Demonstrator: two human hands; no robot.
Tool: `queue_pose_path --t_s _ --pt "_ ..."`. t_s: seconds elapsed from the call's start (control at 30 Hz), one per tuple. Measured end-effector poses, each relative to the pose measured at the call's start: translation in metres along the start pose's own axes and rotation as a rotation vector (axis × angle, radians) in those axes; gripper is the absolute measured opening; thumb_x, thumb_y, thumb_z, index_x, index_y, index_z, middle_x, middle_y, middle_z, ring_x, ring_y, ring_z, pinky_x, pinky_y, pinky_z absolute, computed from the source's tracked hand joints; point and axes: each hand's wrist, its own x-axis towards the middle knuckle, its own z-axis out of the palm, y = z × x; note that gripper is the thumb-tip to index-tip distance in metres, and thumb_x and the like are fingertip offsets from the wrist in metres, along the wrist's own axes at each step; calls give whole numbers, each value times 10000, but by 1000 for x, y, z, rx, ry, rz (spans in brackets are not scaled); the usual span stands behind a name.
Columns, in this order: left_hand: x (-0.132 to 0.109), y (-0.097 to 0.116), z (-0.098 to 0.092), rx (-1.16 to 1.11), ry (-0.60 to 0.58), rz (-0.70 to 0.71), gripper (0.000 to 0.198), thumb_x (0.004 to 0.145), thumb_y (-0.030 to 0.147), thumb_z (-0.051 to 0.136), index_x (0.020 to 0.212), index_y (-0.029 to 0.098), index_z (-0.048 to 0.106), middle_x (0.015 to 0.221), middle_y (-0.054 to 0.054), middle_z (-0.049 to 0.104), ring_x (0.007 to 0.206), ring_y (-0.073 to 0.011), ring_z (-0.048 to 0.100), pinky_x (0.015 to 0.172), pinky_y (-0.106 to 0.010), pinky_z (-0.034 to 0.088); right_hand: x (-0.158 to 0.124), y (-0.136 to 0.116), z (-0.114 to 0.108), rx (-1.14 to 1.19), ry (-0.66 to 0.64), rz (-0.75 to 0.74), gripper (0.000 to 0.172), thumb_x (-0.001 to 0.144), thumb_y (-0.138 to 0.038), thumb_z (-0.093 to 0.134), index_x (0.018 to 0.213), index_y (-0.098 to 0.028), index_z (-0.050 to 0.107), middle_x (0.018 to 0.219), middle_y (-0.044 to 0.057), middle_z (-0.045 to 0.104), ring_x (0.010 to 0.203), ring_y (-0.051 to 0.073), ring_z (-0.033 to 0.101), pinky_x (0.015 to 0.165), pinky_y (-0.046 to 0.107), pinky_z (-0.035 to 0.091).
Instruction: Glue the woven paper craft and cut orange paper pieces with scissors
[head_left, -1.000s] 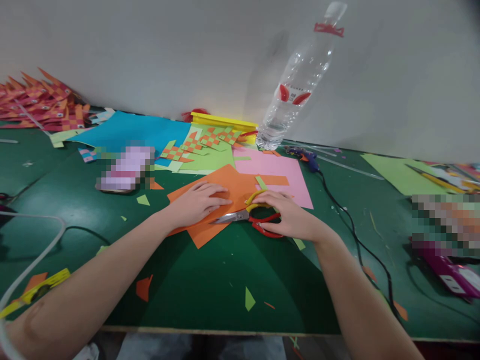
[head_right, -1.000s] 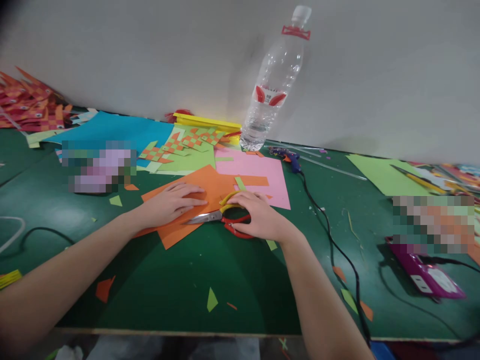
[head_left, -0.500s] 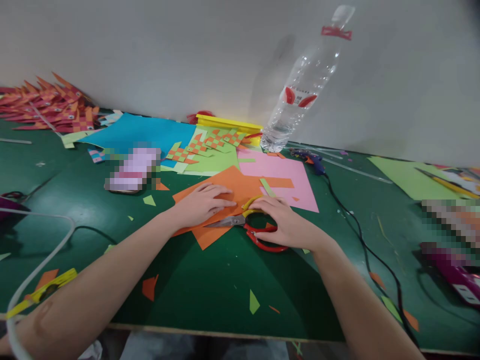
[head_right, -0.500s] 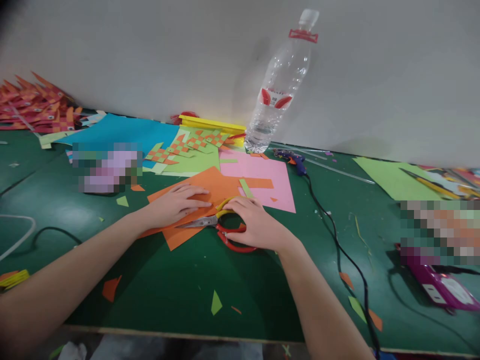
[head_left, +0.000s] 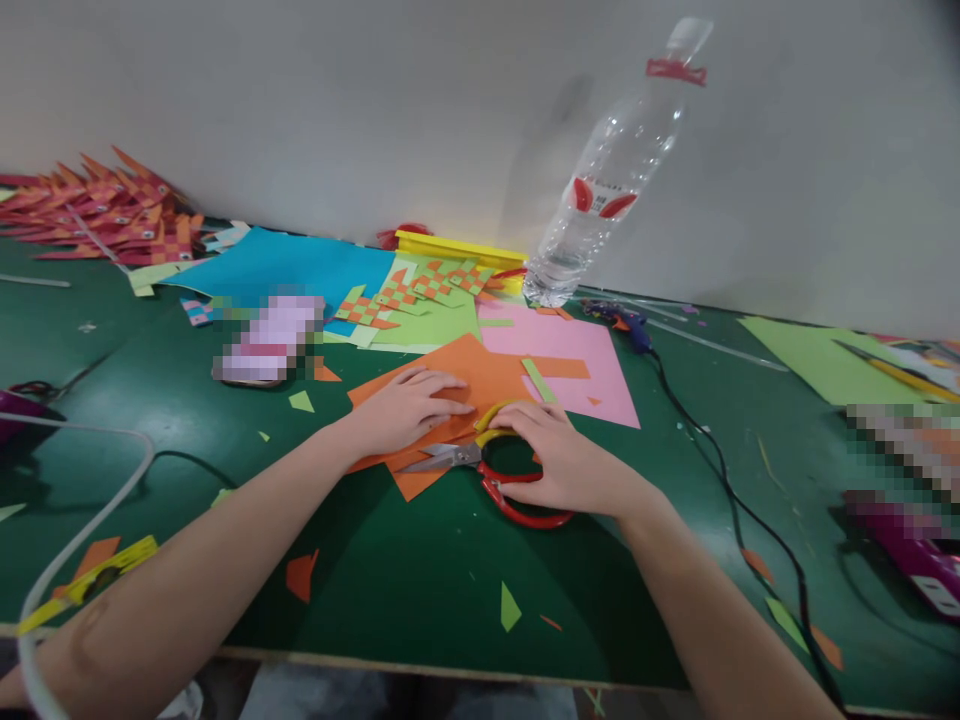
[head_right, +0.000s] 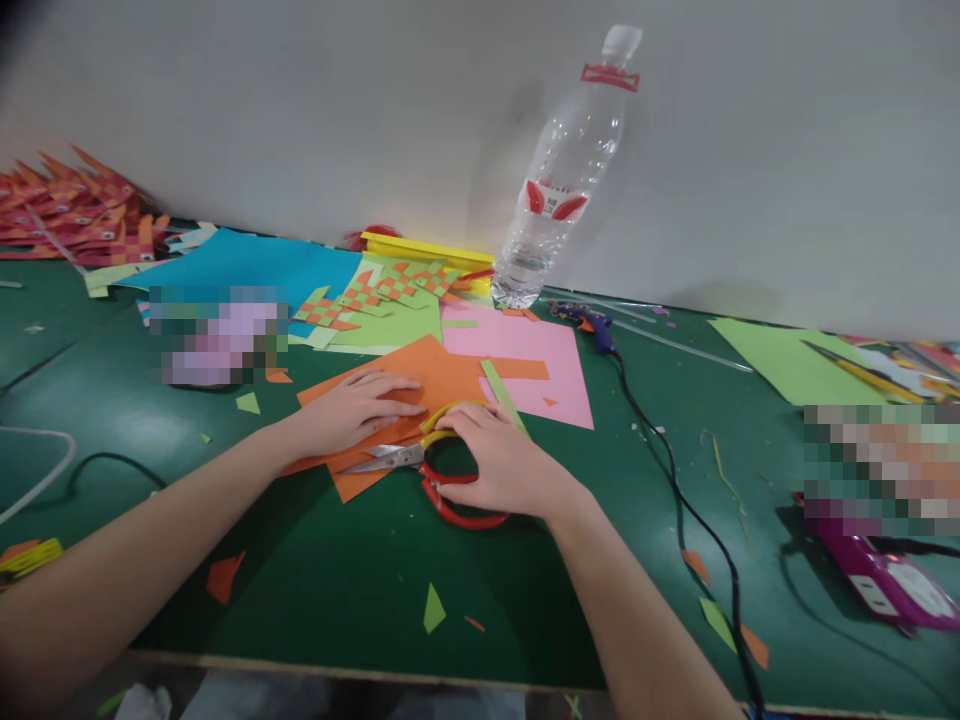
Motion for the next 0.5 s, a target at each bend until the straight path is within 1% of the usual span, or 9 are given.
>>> queue_pose_path --t_s 0.13,0.23,0.37,0.5 --pt "0 0 0 14 -14 -13 362 1010 242 351 1273 328 584 1445 -7 457 1325 -197 397 1108 -407 273 1 -2 1 -18 -16 -3 465 764 -417 660 1180 -255 534 1217 75 593 1175 282 529 1080 513 311" --pt "0 -1 1 23 -16 -12 366 1015 250 342 1278 337 580 1460 0 441 1338 -197 379 1108 -396 272 0 0 -2 -23 -35 -16 430 802 -429 625 1191 -263 548 1217 77 602 1160 284 545 1076 523 311" --pt "0 -3 3 23 -17 -6 373 1017 257 331 1284 349 574 1463 4 438 1344 -199 371 1108 -403 277 -1 3 -4 -27 -49 -28 413 827 -452 603 1192 -264 562 1220 77 610 1141 280 555 1049 504 343" --pt "0 0 0 28 11 -3 354 1009 244 355 1276 307 578 1439 -14 461 1342 -202 372 1107 -408 292 -1 4 -4 -27 -48 -32 420 812 -421 623 1193 -260 555 1226 70 608 1142 269 552 1028 478 366"
